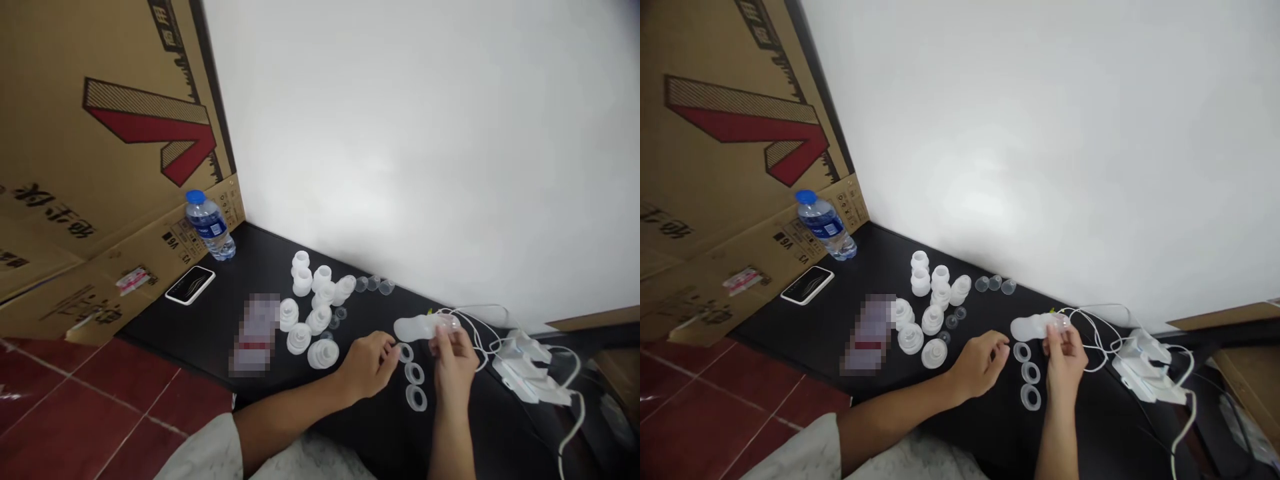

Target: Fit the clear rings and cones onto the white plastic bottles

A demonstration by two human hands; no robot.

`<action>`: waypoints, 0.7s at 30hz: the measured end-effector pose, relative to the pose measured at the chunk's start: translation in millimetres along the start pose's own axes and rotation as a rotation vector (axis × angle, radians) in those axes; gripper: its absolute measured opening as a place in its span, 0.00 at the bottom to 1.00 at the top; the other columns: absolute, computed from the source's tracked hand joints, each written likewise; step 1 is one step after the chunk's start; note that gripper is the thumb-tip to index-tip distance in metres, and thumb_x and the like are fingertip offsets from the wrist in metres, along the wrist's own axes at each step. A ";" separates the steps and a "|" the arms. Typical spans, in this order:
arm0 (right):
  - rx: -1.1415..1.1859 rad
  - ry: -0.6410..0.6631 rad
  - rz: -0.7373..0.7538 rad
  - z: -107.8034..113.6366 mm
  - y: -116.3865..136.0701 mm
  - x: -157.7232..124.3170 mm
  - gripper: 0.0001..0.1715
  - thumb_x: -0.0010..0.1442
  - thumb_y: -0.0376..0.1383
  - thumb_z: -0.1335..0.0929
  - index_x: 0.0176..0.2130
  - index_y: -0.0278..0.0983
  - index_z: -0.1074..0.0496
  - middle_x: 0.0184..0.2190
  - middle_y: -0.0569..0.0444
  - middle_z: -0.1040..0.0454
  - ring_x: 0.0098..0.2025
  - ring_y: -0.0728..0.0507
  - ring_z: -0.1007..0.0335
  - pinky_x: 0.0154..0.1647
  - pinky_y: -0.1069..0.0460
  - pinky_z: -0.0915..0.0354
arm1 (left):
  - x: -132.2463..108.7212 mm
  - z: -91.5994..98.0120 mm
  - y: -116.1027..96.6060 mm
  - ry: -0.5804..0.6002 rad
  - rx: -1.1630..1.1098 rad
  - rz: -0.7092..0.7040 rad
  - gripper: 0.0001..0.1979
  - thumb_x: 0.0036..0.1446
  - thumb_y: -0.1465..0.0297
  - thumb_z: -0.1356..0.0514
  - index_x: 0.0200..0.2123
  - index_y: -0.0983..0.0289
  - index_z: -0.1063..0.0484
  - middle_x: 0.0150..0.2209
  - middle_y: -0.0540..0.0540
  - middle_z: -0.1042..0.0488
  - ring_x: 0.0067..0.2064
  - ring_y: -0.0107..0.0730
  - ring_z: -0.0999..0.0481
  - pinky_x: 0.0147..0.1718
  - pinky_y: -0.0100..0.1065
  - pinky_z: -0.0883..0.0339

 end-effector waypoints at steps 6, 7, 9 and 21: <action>-0.131 0.261 -0.112 -54.0 -2.6 -70.8 0.34 0.62 0.57 0.22 0.57 0.39 0.22 0.31 0.54 0.21 0.27 0.44 0.29 0.27 0.50 0.31 | -18.6 -3.5 -49.5 0.021 0.211 -0.506 0.12 0.69 0.68 0.42 0.30 0.59 0.32 0.25 0.52 0.25 0.25 0.36 0.21 0.24 0.35 0.33; -0.150 0.314 -0.136 -64.9 -4.2 -80.9 0.34 0.64 0.57 0.22 0.59 0.39 0.22 0.30 0.54 0.22 0.27 0.43 0.28 0.27 0.49 0.30 | -23.9 -1.5 -55.8 0.012 0.209 -0.541 0.12 0.69 0.70 0.42 0.30 0.58 0.33 0.24 0.52 0.25 0.25 0.36 0.22 0.23 0.35 0.34; -0.197 0.395 -0.150 -82.3 -4.5 -97.2 0.33 0.68 0.56 0.25 0.63 0.40 0.25 0.30 0.55 0.23 0.28 0.42 0.28 0.28 0.48 0.30 | -35.0 9.5 -69.2 -0.020 0.188 -0.553 0.13 0.69 0.73 0.43 0.29 0.58 0.35 0.23 0.51 0.27 0.23 0.34 0.25 0.22 0.36 0.36; -0.204 0.616 0.141 -136.1 9.1 -136.2 0.25 0.71 0.42 0.29 0.64 0.42 0.32 0.42 0.51 0.22 0.29 0.45 0.28 0.31 0.50 0.29 | -24.9 144.8 -128.0 -0.068 0.327 -0.296 0.12 0.72 0.77 0.42 0.34 0.60 0.30 0.27 0.48 0.30 0.26 0.29 0.30 0.29 0.34 0.39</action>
Point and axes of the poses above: each hand's wrist, its own x-axis towards the middle knuckle, its own z-axis out of the back of the hand, y = z × x, the point moved 8 cm from there along x, towards the middle knuckle
